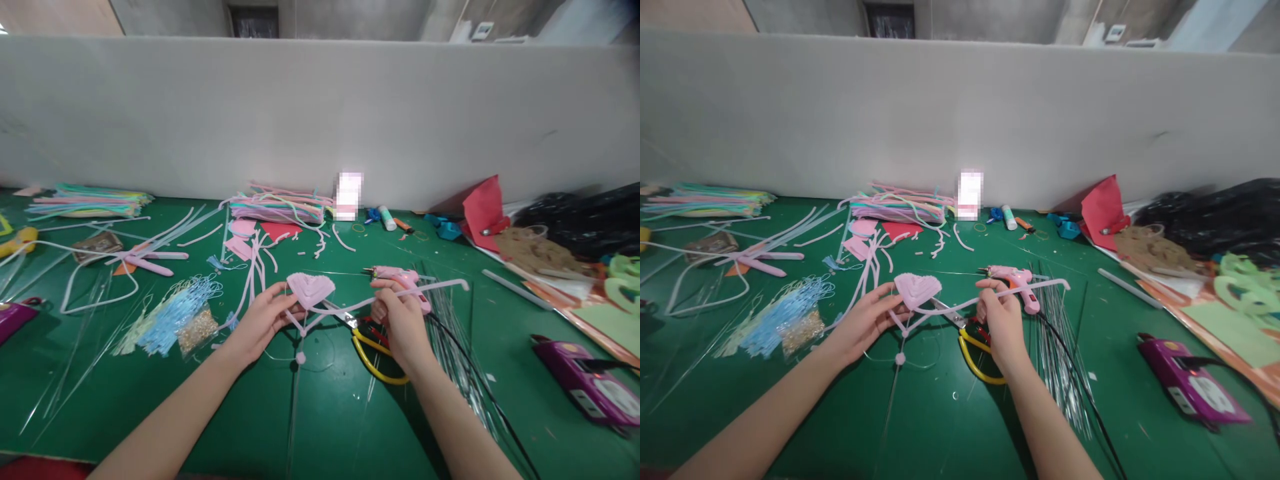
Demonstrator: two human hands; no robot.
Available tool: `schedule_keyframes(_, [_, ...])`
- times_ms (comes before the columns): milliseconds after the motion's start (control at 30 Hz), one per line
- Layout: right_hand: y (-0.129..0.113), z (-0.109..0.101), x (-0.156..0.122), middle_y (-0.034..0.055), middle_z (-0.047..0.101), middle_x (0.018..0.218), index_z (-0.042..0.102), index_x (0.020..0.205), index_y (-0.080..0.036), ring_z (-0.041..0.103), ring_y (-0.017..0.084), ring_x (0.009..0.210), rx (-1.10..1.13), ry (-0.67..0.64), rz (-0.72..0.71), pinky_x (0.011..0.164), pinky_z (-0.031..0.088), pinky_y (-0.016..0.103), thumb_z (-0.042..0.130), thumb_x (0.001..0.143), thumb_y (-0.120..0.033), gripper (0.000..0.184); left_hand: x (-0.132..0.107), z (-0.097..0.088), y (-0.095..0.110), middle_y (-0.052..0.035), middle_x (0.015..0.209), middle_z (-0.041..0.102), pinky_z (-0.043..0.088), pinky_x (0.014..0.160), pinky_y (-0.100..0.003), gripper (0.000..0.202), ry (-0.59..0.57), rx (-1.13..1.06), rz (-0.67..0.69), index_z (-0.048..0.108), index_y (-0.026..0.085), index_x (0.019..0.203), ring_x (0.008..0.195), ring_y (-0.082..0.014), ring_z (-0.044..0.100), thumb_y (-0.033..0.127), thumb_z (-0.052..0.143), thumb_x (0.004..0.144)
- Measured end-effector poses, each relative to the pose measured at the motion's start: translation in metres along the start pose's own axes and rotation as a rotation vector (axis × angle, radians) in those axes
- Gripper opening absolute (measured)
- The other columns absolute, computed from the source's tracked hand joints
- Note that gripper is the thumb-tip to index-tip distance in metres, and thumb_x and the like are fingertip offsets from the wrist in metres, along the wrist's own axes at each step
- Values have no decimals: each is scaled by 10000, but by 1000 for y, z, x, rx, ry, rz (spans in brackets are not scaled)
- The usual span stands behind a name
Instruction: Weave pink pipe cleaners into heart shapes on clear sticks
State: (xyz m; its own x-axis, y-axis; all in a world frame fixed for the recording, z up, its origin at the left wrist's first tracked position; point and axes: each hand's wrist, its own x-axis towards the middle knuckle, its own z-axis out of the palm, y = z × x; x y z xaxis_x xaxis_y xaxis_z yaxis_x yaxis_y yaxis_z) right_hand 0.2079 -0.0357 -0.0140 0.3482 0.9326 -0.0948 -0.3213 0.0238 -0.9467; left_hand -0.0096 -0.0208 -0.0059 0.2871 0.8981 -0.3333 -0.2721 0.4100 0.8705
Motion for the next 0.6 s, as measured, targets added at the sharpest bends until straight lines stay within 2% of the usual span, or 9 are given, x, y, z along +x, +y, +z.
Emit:
schedule_keyframes(433, [3, -3, 2, -105, 399, 379, 563, 805, -193, 321, 62, 352, -174, 16, -17, 371, 237, 188, 566, 640, -207, 165, 3, -3, -4, -64, 801, 688, 533, 720, -240, 230, 62, 77, 4, 612, 134, 930, 725, -129, 652, 251, 722, 766])
schedule_keyframes(600, [1, -1, -3, -99, 405, 401, 578, 839, -191, 333, 68, 387, -232, -65, -50, 400, 252, 191, 573, 682, -220, 159, 4, -4, -5, -32, 772, 651, 520, 697, -231, 221, 49, 86, -2, 610, 130, 927, 689, -109, 614, 242, 709, 764])
